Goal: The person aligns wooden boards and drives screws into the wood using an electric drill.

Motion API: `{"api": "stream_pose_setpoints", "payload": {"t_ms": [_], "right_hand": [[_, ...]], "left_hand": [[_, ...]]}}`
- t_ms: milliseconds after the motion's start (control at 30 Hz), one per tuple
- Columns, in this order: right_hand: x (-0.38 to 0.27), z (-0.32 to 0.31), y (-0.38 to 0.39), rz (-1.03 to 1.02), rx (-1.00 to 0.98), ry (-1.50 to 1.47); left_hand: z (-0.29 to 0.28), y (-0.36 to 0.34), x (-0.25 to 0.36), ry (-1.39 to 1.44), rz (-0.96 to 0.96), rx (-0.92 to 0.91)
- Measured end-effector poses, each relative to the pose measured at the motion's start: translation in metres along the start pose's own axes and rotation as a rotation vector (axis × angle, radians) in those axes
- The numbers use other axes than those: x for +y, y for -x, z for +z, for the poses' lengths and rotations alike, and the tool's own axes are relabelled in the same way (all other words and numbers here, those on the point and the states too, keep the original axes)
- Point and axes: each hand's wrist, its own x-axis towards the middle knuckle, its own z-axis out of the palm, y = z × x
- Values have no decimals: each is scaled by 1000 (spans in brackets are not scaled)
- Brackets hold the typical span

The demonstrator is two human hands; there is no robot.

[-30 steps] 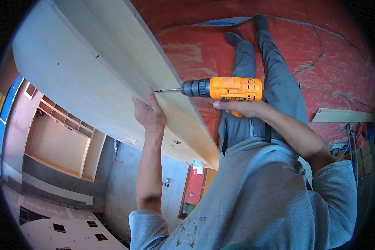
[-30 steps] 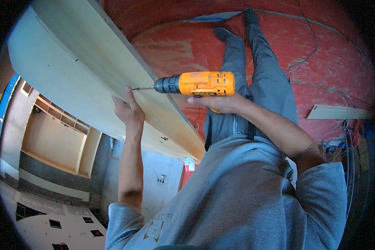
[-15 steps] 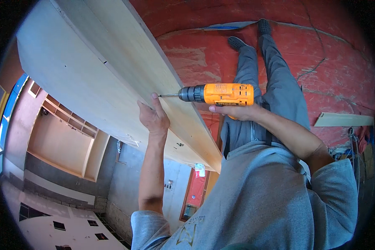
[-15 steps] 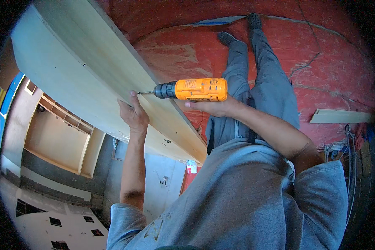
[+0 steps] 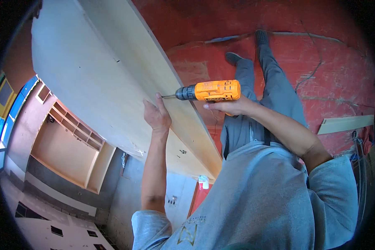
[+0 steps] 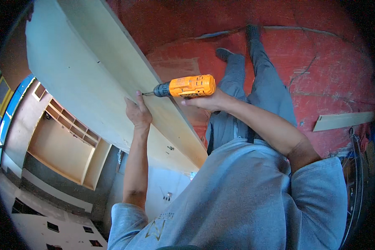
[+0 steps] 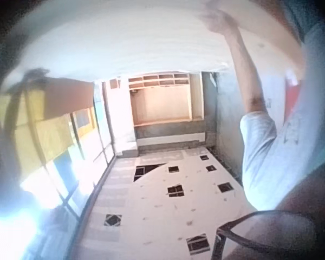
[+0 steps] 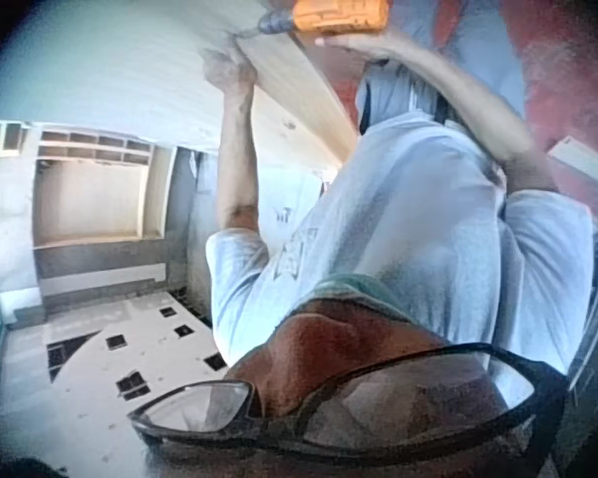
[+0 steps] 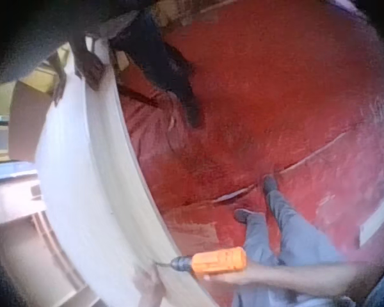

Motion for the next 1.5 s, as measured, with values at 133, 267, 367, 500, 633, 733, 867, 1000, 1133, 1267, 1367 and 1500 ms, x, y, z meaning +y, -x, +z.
{"api": "stream_pose_setpoints", "payload": {"t_ms": [133, 267, 367, 500, 633, 733, 867, 1000, 1133, 1267, 1367, 1500], "right_hand": [[-45, 2, 2, 324, -55, -42], [1, 22, -13, 199, -85, -24], [12, 27, 1, 24, -99, -128], [-40, 46, 43, 255, 3, -147], [-27, 41, 29, 247, -39, -211], [-15, 33, 26, 224, -38, -217], [-11, 33, 22, 238, -29, -266], [-11, 39, 30, 268, -4, -253], [-9, 38, 29, 281, -8, -246], [-14, 39, 29, 275, -4, -226], [-16, 38, 28, 291, 2, -249], [-16, 38, 30, 244, 49, -193]], "left_hand": [[-26, -3, 13, -130, -57, -60], [-28, 11, -2, -200, -159, -99], [-11, 30, -17, -131, -57, -51], [-26, 37, -5, -98, -62, -15], [-22, 35, -10, -84, -32, -3], [-22, 33, -5, -97, -22, 7], [-15, 28, -5, -116, -3, 71], [-14, 30, -6, -76, -3, 87], [-20, 32, 0, -69, -25, 76], [-20, 30, -1, -79, -41, 57], [-16, 30, -4, -75, -20, 60], [-9, 31, -8, -52, -5, 79]]}}
